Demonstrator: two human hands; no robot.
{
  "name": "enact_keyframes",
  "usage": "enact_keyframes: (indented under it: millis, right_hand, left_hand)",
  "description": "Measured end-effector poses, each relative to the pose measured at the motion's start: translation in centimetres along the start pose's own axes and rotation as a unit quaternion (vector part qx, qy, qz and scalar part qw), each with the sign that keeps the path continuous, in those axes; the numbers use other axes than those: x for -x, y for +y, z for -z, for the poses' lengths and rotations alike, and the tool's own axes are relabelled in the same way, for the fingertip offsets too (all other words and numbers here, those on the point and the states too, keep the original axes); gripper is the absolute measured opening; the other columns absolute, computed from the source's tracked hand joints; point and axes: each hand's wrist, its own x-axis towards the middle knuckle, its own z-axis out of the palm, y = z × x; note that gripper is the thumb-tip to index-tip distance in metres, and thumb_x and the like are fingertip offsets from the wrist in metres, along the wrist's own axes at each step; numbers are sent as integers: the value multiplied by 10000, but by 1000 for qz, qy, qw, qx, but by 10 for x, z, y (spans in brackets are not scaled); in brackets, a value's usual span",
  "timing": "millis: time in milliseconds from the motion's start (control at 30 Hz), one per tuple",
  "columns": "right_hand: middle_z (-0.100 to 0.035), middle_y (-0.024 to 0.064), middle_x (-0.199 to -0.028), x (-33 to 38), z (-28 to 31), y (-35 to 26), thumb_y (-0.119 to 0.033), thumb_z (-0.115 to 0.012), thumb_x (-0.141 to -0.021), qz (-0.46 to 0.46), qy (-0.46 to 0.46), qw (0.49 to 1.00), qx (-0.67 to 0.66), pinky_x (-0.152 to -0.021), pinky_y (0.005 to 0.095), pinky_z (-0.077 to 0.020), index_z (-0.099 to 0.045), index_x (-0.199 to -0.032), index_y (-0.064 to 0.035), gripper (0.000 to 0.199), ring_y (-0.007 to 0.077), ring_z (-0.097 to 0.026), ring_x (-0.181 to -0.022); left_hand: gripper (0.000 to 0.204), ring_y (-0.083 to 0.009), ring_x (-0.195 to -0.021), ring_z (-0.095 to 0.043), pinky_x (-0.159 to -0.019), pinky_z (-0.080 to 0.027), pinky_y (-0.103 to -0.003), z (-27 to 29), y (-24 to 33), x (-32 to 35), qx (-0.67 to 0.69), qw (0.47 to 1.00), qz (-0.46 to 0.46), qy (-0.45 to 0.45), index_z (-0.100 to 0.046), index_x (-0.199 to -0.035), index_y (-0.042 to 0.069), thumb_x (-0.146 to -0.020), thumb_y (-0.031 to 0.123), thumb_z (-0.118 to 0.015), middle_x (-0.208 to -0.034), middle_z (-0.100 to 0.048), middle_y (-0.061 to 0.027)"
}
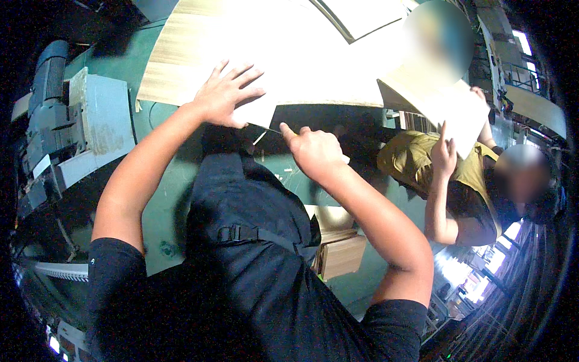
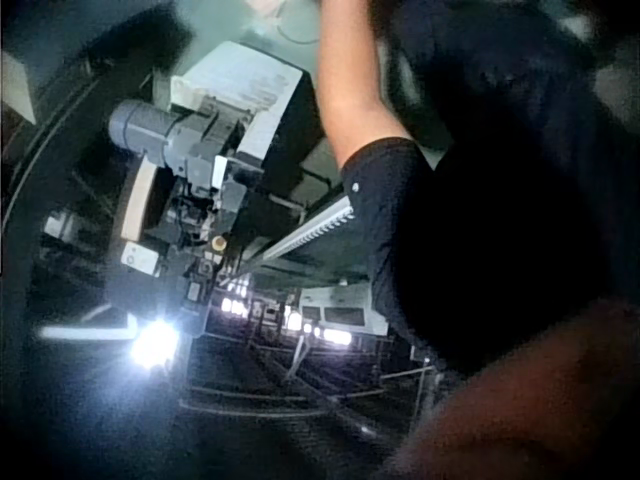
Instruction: The person scrapes the edges of wood panels using a hand tool, periodically picking up new panels from a stack and placing finished ones onto a separate pile.
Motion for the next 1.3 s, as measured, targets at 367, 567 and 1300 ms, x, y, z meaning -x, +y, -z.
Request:
enact_keyframes:
  millis: [367, 567, 1300]
  right_hand:
    - [-755, 144, -947, -12, -51, 13, -168, -558, -1017, 24, -43, 997, 54, -640, 444, -632, -616, -1509, -160, 495, 300, -785, -794]
    - [-745, 130, -1002, -8, -172, -12, -286, -609, -1024, -38, -38, 993, -107, -688, 495, -625, -650, -1436, -247, 416, 338, -777, -854]
    - [-606, 122, -1044, 27, -89, -133, -228, -730, -996, -248, 185, 858, -410, -709, 492, -591, -546, -1552, -249, 587, 385, -692, -847]
  left_hand:
    - [926, -301, -1630, -258, -1291, -131, -693, -1, -1, 1, 1, 1000, -11, 3, -605, -1502, 300, -642, 516, -871, -1734, -361, -73]
    - [942, -307, -1631, -255, -1284, -131, -701, 4, 2, -3, 3, 1000, -11, -16, -586, -1515, 298, -644, 510, -875, -1743, -344, -80]
    - [905, -321, -1625, -265, -1269, -158, -710, 5, 1, -5, -21, 999, 6, -41, -590, -1508, 334, -674, 544, -873, -1720, -380, -66]
